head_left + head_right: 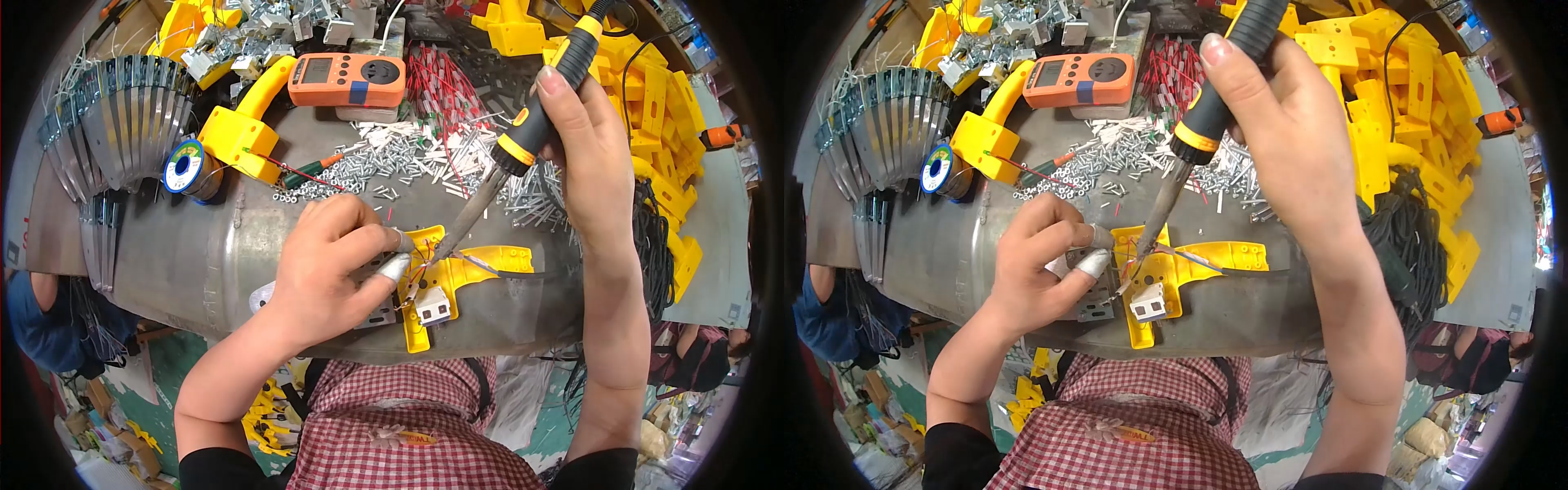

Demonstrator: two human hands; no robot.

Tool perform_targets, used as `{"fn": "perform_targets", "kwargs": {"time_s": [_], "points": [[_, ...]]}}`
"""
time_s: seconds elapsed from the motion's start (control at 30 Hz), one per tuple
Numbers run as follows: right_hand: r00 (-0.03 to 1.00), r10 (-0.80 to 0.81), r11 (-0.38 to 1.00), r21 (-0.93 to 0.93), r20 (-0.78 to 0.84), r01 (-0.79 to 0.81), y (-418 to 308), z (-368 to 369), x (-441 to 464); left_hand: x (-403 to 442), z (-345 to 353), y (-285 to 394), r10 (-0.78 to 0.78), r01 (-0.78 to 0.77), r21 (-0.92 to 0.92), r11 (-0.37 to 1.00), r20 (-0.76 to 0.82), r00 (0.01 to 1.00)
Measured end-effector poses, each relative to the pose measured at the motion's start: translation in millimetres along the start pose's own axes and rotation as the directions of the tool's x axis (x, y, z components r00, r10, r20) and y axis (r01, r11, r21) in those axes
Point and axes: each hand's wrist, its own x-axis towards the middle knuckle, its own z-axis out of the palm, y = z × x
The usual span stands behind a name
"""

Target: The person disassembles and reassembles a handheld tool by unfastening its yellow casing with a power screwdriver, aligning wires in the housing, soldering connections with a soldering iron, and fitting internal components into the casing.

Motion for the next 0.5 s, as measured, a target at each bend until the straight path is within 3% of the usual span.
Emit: {"fn": "perform_targets", "kwargs": {"time_s": [0.5], "points": [[0.999,0.024,0.998,0.066,-0.026,-0.022,-5.3,3.1,-1.5,-3.1,-0.6,1.4,-0.007,0.007,0.003,1.000,-0.003,1.000]]}}
